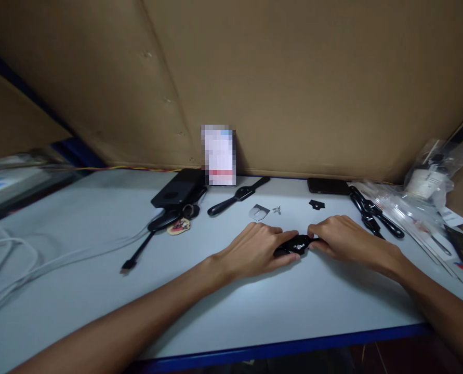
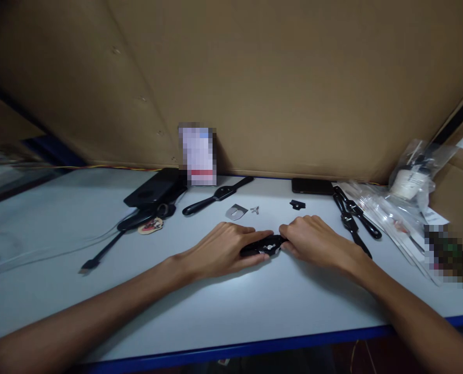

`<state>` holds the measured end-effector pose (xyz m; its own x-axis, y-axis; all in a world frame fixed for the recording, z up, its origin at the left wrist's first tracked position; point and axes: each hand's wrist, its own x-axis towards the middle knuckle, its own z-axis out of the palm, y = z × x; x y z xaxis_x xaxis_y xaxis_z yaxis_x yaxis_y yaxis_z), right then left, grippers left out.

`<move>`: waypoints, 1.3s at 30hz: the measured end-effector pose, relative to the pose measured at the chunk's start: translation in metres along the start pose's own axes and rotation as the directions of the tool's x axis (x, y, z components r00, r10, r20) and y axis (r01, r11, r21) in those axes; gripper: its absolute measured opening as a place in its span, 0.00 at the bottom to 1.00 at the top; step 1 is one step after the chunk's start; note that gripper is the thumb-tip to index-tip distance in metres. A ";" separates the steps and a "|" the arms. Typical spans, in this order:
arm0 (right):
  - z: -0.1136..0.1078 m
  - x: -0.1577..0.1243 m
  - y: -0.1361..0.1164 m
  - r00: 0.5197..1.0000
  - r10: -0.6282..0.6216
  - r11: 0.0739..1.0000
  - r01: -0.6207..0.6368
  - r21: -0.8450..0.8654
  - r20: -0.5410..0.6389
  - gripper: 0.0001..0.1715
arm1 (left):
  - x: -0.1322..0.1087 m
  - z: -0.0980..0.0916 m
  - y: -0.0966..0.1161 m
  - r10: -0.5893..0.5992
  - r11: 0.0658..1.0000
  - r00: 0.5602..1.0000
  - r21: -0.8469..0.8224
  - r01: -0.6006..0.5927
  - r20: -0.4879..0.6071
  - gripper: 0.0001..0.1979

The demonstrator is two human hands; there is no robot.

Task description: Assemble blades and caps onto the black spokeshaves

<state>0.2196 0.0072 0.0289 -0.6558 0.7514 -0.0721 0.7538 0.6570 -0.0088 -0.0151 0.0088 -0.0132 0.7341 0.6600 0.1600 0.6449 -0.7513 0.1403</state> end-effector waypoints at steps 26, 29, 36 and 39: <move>-0.007 -0.003 -0.018 0.995 -0.085 0.945 0.094 0.312 -0.042 0.17 | 0.001 -0.003 0.003 -0.005 1.000 1.000 -0.025 0.005 0.002 0.20; -0.007 -0.002 -0.019 0.991 -0.124 0.923 0.136 0.360 -0.055 0.18 | 0.001 -0.002 0.002 -0.007 1.000 1.000 -0.024 0.007 0.007 0.20; -0.009 -0.004 -0.024 0.997 -0.039 0.981 0.050 0.185 -0.063 0.17 | 0.001 -0.002 0.002 -0.009 1.000 1.000 -0.013 0.009 0.010 0.19; -0.010 -0.005 -0.022 0.998 -0.038 0.989 0.046 0.143 -0.056 0.18 | 0.001 -0.003 0.003 -0.010 1.000 1.000 -0.011 0.010 0.016 0.19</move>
<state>0.2058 -0.0106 0.0393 -0.6856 0.7278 -0.0157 0.7208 0.6756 -0.1548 -0.0131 0.0078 -0.0096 0.7308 0.6674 0.1429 0.6499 -0.7444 0.1531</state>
